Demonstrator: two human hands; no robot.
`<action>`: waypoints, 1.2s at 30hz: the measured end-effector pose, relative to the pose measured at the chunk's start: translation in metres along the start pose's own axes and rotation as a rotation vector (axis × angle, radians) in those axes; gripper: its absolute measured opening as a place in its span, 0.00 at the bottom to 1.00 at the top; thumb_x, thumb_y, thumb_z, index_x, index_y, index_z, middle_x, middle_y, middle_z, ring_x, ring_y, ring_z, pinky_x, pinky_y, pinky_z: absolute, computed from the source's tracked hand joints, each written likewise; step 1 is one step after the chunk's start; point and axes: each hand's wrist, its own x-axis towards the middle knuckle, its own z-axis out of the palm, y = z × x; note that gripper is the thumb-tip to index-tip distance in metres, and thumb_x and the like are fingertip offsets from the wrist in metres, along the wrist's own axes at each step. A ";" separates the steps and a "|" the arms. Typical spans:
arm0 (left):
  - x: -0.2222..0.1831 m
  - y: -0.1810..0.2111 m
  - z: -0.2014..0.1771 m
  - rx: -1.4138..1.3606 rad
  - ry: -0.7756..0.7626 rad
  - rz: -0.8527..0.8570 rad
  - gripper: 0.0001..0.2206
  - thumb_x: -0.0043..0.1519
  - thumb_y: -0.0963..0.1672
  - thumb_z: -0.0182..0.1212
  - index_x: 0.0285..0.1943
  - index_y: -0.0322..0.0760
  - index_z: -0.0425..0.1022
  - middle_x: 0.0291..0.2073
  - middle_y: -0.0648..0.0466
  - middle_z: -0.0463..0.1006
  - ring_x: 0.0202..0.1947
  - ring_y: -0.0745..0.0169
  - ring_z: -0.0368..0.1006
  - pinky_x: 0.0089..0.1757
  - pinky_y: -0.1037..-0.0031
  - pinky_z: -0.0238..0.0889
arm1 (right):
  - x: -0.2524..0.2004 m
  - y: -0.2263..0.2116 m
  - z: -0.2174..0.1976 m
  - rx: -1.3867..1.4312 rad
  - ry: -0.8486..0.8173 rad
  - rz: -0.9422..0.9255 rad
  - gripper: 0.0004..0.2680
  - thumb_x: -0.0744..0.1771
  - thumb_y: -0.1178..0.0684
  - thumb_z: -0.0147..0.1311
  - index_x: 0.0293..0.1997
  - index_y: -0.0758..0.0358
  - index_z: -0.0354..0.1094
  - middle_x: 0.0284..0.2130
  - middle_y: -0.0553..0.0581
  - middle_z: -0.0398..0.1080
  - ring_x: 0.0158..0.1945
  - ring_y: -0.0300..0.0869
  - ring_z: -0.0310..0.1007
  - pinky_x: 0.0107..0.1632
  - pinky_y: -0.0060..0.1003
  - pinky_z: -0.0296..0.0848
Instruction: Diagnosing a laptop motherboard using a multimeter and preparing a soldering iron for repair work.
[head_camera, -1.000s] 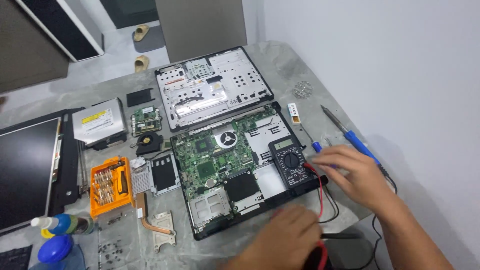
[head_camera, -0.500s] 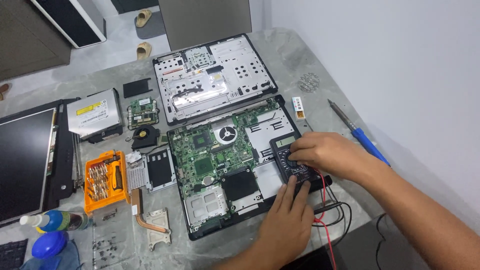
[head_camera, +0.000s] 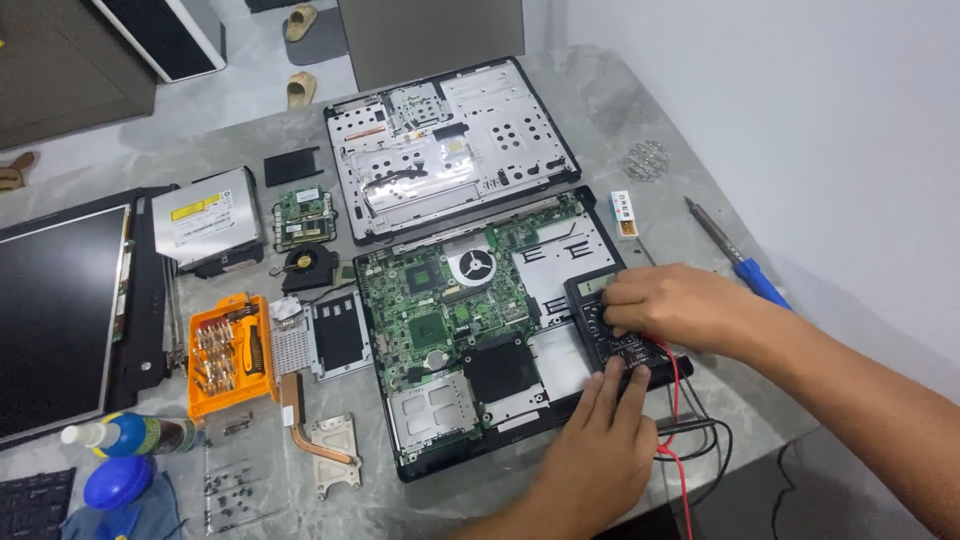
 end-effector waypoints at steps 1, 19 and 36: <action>0.000 0.000 -0.001 0.005 -0.004 0.004 0.09 0.61 0.36 0.42 0.33 0.24 0.71 0.58 0.30 0.67 0.60 0.23 0.61 0.58 0.47 0.57 | 0.000 -0.001 -0.001 -0.002 -0.008 -0.003 0.05 0.64 0.60 0.53 0.26 0.61 0.62 0.26 0.51 0.64 0.33 0.45 0.64 0.29 0.41 0.68; -0.006 -0.007 0.004 -0.046 -0.067 0.039 0.10 0.62 0.38 0.42 0.42 0.21 0.68 0.60 0.28 0.63 0.64 0.22 0.54 0.60 0.46 0.50 | -0.009 -0.017 0.010 -0.002 0.121 0.246 0.03 0.64 0.55 0.54 0.33 0.61 0.68 0.29 0.53 0.68 0.34 0.46 0.70 0.32 0.41 0.71; -0.008 0.007 -0.088 -0.240 0.169 0.110 0.06 0.66 0.42 0.52 0.37 0.37 0.72 0.37 0.52 0.74 0.36 0.56 0.69 0.51 0.62 0.58 | -0.067 -0.209 0.056 0.419 1.060 0.725 0.08 0.59 0.51 0.55 0.36 0.58 0.73 0.28 0.54 0.77 0.33 0.39 0.79 0.42 0.27 0.77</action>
